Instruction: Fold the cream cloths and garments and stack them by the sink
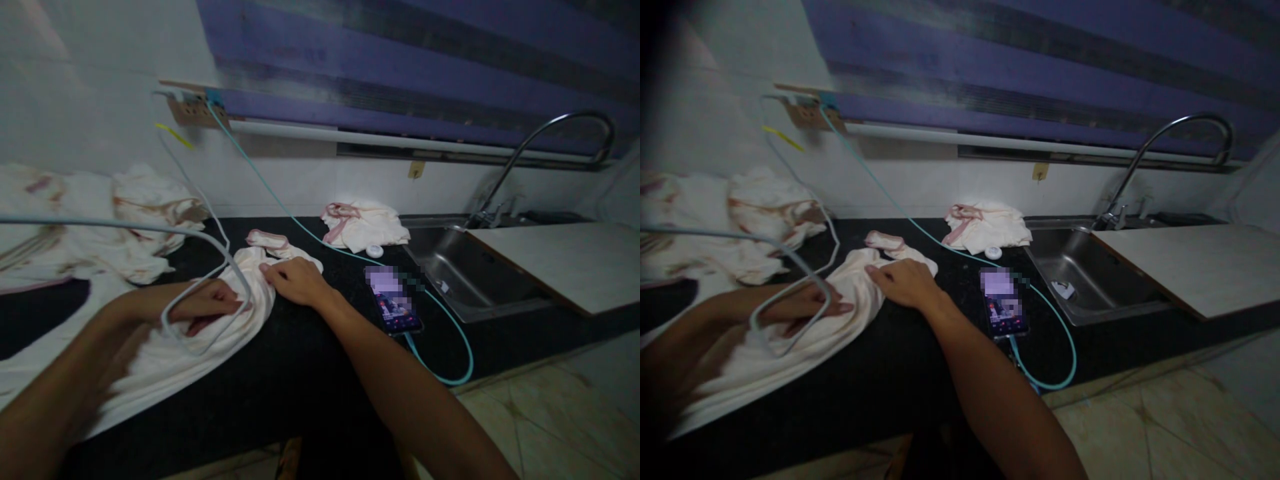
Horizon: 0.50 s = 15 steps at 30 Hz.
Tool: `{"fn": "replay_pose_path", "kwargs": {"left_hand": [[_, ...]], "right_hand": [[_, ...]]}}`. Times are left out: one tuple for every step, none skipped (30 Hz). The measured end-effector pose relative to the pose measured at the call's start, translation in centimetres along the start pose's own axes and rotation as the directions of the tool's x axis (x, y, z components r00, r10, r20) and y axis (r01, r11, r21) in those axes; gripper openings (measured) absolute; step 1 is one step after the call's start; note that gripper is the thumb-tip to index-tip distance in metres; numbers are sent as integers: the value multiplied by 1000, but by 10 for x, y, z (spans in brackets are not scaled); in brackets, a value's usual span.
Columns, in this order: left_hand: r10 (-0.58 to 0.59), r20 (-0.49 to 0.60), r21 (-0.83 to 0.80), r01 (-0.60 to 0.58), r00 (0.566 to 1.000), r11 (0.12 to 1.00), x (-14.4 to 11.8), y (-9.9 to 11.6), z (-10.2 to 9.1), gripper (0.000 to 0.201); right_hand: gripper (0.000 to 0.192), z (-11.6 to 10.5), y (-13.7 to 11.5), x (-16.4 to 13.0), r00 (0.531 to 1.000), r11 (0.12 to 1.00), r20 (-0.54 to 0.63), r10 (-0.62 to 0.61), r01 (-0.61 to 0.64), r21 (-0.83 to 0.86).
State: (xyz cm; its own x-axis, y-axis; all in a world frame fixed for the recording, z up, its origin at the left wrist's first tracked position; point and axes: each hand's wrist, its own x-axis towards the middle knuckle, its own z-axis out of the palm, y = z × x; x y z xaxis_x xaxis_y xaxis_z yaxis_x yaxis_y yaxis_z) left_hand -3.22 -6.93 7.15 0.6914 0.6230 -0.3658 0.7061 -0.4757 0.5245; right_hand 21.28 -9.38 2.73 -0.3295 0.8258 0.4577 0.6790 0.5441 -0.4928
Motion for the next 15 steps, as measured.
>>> {"fn": "replay_pose_path", "kwargs": {"left_hand": [[38, 141, -102, -23, 989, 995, -2, 12, 3, 67], [114, 258, -202, -62, 959, 977, -2, 23, 5, 65], [206, 355, -286, -104, 912, 953, -2, 33, 8, 61], [297, 416, -348, -151, 860, 925, -2, 41, 10, 56], [372, 436, -399, -195, 820, 896, -1, 47, 13, 52], [433, 432, -434, -239, 791, 869, -1, 51, 15, 50], [481, 413, -447, -288, 773, 847, 0, 53, 17, 52], [517, 381, -434, -345, 766, 832, 1, 54, 18, 57], [541, 348, -392, -405, 766, 826, 2, 53, 20, 63], [553, 317, -313, -465, 771, 828, 4, 52, 20, 68], [553, 290, -203, -514, 781, 833, 5, 50, 21, 72], [542, 257, -85, -540, 800, 837, 6, 48, 21, 73], [529, 213, 23, -546, 821, 838, 7, 46, 21, 72], [518, 162, 114, -537, 840, 836, 9, 43, 22, 70], [513, 93, 193, -521, 853, 832, 10, 40, 23, 67]], "right_hand": [[58, -1, 0, 0, 1000, 1000, -22, 14, -14, -3], [58, -1, 0, -1, 999, 1000, -36, 26, -27, -4], [57, -2, 0, -1, 999, 999, -43, 34, -34, -3], [55, -2, 1, -1, 999, 999, -41, 34, -34, 2], [53, -1, 1, -1, 999, 1000, -37, 28, -27, 9], [50, -1, 2, -1, 999, 1000, -34, 19, -18, 15], [47, 1, 3, 0, 999, 1000, -35, 9, -9, 18], [44, 2, 5, 1, 999, 1000, -46, 4, -3, 18], [42, 4, 7, 2, 998, 1000, -65, 4, -3, 17], [40, 6, 10, 4, 996, 1000, -92, 12, -10, 15], [39, 8, 13, 6, 992, 1000, -124, 26, -24, 15], [38, 9, 15, 8, 986, 999, -160, 49, -47, 15], [37, 10, 18, 9, 977, 997, -200, 80, -78, 18], [35, 11, 21, 11, 964, 993, -238, 120, -117, 25], [34, 11, 22, 11, 948, 987, -275, 163, -159, 36]]}}
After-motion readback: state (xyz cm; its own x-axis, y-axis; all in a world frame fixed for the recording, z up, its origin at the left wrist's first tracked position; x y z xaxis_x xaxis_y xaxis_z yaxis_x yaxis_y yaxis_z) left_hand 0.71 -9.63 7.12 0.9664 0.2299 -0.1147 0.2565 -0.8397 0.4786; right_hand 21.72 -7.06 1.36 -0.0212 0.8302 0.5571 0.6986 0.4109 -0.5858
